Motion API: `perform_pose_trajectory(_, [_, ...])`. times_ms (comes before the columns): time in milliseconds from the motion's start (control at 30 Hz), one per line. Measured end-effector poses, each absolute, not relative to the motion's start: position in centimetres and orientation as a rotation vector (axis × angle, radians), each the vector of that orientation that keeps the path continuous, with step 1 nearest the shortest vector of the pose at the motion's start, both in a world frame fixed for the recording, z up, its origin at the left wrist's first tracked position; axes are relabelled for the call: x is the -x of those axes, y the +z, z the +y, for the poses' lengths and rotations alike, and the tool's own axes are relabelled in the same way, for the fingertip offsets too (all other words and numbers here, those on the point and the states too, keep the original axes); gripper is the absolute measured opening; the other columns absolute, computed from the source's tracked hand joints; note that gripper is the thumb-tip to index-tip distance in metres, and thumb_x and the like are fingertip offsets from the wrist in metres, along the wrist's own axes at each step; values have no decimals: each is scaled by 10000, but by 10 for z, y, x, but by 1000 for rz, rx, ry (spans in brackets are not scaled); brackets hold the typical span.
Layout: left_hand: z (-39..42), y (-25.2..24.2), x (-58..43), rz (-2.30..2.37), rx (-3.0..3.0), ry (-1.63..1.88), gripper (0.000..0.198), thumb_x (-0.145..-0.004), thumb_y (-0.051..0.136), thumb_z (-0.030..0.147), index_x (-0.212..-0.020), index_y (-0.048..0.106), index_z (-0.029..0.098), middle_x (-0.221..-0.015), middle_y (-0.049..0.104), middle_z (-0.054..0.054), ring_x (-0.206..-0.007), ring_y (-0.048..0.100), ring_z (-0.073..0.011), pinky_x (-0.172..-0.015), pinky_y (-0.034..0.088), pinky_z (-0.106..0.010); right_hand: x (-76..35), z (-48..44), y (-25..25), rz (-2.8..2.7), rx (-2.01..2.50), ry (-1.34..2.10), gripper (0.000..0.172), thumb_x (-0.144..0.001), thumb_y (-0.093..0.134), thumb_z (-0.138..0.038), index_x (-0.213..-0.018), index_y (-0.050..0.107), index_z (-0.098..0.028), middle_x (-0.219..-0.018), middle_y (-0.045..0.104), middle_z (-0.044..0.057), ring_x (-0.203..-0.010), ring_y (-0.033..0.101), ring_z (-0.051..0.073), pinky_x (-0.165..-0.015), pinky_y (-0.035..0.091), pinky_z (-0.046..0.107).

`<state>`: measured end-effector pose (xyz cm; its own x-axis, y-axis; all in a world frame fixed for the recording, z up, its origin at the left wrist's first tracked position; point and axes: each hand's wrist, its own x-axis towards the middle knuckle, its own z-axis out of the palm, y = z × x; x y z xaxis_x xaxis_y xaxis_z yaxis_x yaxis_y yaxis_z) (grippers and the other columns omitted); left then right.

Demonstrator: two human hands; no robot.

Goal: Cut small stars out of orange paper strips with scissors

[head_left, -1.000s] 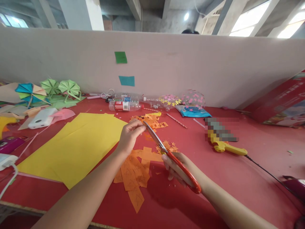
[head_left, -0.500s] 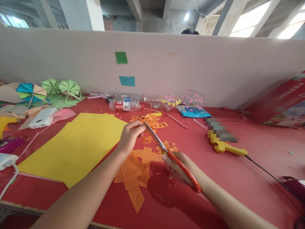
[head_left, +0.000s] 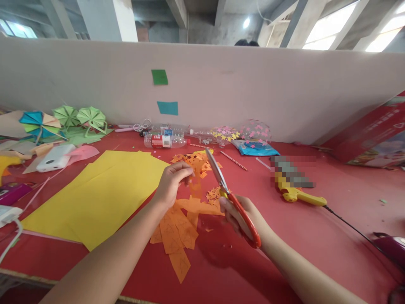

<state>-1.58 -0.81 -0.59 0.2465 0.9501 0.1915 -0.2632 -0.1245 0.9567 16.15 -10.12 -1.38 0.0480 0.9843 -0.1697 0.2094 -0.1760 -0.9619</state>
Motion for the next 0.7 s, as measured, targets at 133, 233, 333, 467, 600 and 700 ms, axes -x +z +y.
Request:
perform_pose_trajectory(133, [-17, -11, 8, 648, -1252, 978, 136, -729, 645, 258, -632, 643, 162, -604, 612, 2, -535, 540, -98, -538, 427, -236, -166, -96, -16, -1225, 1452, 1129, 335, -732, 642, -478, -621, 460, -220, -333, 382, -109, -305, 396, 86, -383, 366, 212])
perform_pose_trajectory(233, [-26, -16, 0, 593, -1252, 833, 141, -744, 643, 253, -640, 630, 159, -597, 611, -1, -551, 571, -112, -574, 451, -253, -165, -95, -14, -1224, 1436, 1123, 283, -740, 635, -427, -639, 478, -214, -346, 392, -117, -298, 383, 75, -411, 394, 218])
perform_pose_trajectory(333, [-28, -20, -4, 593, -1282, 761, 143, -770, 616, 265, -671, 620, 161, -643, 620, -9, -580, 585, -124, -621, 465, -275, -162, -96, -12, -1208, 1464, 1106, 258, -720, 631, -367, -612, 452, -216, -339, 390, -124, -287, 359, 66, -410, 391, 216])
perform_pose_trajectory(467, [-21, -23, -2, 822, -1689, 806, 189, -835, 531, 323, -730, 595, 180, -690, 589, -18, -681, 570, -157, -688, 449, -299, -164, -95, -11, -1102, 1399, 966, 241, -725, 609, -321, -601, 427, -224, -334, 369, -123, -298, 366, 76, -397, 371, 214])
perform_pose_trajectory(600, [-16, -26, -3, 972, -2248, 752, 203, -884, 440, 302, -801, 594, 198, -890, 587, -54, -813, 546, -190, -744, 426, -324, -172, -89, -10, -1011, 1359, 865, 255, -743, 574, -317, -581, 398, -229, -348, 396, -108, -290, 358, 75, -383, 361, 221])
perform_pose_trajectory(700, [-17, -28, -7, 1006, -2423, 620, 228, -895, 407, 255, -818, 616, 204, -891, 597, -66, -862, 548, -213, -786, 411, -348, -176, -83, -11, -996, 1332, 875, 253, -753, 547, -313, -576, 385, -232, -361, 396, -105, -284, 351, 71, -380, 363, 222])
